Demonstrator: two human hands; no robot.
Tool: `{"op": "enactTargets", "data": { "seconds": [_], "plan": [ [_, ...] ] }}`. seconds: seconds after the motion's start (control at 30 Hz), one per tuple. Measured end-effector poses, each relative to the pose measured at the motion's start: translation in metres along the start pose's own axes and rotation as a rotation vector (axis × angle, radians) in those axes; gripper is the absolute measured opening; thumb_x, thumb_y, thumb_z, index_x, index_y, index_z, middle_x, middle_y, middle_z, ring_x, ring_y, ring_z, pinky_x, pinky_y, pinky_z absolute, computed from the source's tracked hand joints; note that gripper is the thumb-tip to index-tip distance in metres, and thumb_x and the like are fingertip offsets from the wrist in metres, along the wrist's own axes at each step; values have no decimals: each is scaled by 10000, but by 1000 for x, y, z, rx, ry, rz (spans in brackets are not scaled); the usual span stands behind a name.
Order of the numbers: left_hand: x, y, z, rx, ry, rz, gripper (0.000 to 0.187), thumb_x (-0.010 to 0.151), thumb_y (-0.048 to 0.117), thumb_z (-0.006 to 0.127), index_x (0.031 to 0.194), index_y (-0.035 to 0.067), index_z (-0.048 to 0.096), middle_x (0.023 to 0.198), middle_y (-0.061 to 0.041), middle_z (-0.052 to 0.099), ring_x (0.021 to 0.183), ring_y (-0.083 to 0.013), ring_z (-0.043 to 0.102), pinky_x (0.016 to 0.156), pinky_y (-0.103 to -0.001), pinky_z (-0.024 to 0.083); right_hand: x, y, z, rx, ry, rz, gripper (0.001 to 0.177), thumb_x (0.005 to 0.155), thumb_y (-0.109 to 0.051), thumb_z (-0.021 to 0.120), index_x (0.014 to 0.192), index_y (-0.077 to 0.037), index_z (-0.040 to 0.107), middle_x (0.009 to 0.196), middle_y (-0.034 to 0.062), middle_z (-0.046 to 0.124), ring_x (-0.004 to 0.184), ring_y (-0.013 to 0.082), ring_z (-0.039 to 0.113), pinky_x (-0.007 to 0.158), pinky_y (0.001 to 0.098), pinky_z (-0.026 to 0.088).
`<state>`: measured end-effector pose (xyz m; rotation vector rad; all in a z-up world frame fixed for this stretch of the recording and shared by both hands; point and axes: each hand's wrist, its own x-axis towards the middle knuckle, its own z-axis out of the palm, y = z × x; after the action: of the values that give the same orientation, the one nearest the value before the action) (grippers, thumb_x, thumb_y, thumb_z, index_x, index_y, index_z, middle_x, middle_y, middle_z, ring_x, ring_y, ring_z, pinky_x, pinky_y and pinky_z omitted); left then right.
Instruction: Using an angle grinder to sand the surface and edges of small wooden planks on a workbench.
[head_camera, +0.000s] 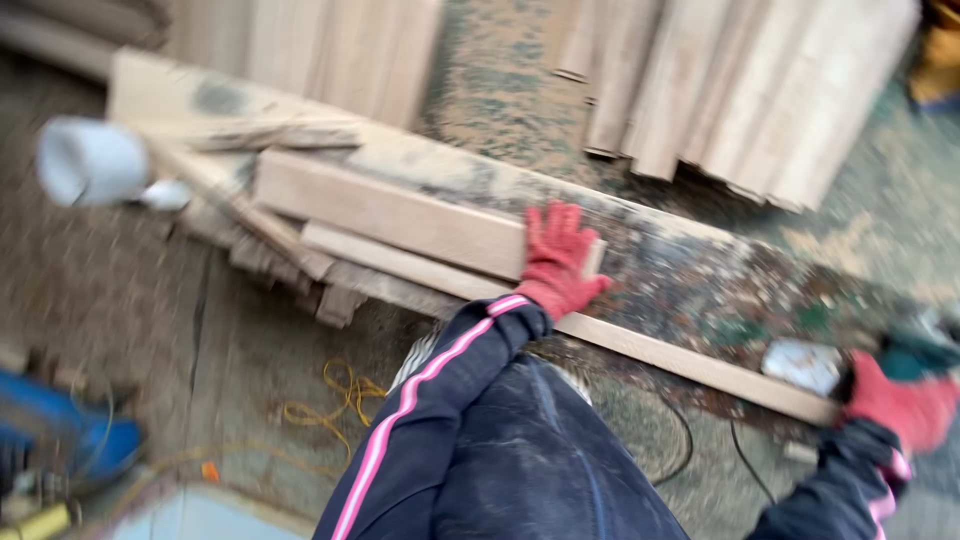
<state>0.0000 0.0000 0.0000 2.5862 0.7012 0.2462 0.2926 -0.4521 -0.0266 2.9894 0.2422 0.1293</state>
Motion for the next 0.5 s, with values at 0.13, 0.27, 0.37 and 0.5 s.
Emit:
{"op": "enactTargets", "data": {
  "seconds": [0.13, 0.27, 0.37, 0.5],
  "plan": [
    [5, 15, -35, 252, -388, -144, 847, 766, 697, 571, 1415, 154, 534, 1646, -230, 217, 1545, -430, 96, 1202, -683, -64, 15, 68, 121, 234, -330, 82, 671, 1059, -566, 884, 956, 88, 770, 927, 243, 723, 626, 311, 633, 492, 410, 534],
    [3, 17, -32, 130, -171, -103, 826, 667, 591, 729, 1348, 151, 572, 1611, -233, 274, 1526, -446, 158, 1211, -710, -4, 5, 69, 80, 783, -65, 88, 432, 1068, -179, 1003, 1121, 50, 641, 1012, 174, 746, 768, 204, 739, 570, 299, 619],
    [5, 19, -34, 149, -216, -108, 891, 659, 590, 749, 1409, 168, 515, 1611, -228, 274, 1519, -441, 167, 1189, -727, -2, -17, 60, 33, 1149, -248, 331, 350, 1029, -205, 914, 1087, -59, 601, 1009, 42, 715, 812, 121, 734, 714, 241, 652],
    [4, 22, -26, 105, -178, -103, 978, 652, 619, 702, 1448, 97, 475, 1626, -258, 216, 1523, -469, 103, 1173, -735, -12, -80, 57, -7, 1682, -670, 310, 482, 959, -236, 673, 1358, -9, 525, 1107, 63, 717, 941, 222, 751, 868, 332, 660]
  ]
}}
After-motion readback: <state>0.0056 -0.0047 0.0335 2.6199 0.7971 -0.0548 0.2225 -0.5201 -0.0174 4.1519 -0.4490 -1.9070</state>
